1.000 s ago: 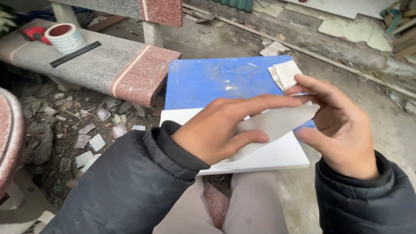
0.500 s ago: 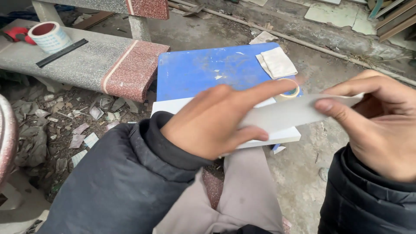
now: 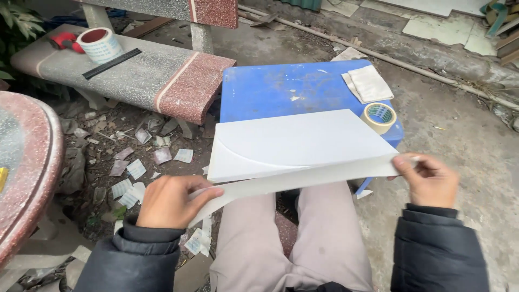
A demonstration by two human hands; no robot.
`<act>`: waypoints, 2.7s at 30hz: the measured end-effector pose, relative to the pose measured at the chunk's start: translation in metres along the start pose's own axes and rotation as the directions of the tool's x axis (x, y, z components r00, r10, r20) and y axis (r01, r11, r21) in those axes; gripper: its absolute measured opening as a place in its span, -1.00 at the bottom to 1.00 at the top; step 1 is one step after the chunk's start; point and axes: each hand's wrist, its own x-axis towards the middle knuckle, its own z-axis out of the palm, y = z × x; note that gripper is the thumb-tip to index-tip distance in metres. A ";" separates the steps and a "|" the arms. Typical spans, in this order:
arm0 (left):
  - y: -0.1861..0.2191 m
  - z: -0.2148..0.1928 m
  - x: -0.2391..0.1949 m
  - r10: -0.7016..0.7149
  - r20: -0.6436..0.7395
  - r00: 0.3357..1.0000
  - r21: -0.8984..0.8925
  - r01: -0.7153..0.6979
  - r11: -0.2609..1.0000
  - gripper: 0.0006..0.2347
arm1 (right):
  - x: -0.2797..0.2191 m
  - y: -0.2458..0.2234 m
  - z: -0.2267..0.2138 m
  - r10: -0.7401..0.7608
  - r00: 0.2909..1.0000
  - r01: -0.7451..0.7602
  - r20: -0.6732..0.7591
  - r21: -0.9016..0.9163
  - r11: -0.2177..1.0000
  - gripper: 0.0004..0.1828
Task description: The person sits on a low stool and applies masking tape to the edges of a white rectangular board resting on their lap. They tear strips of tape from a roll and smooth them onto the board's edges, repeating the process for multiple sides.
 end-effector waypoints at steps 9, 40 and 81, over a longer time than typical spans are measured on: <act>-0.088 0.134 0.011 -0.245 -0.135 0.960 -0.587 0.122 0.800 -0.72 | -0.027 0.121 0.000 -0.055 0.989 0.054 -0.135 -0.013 0.998 -0.68; -0.042 0.200 0.011 -0.510 -0.573 0.642 -0.790 -0.265 0.553 -0.90 | -0.031 0.117 0.033 -0.133 0.964 0.112 -0.228 -0.103 0.988 -0.79; -0.059 0.217 0.015 -0.509 -0.550 0.662 -0.794 -0.224 0.566 -0.89 | -0.028 0.142 0.057 -0.262 0.902 0.162 -0.343 -0.293 0.942 -0.69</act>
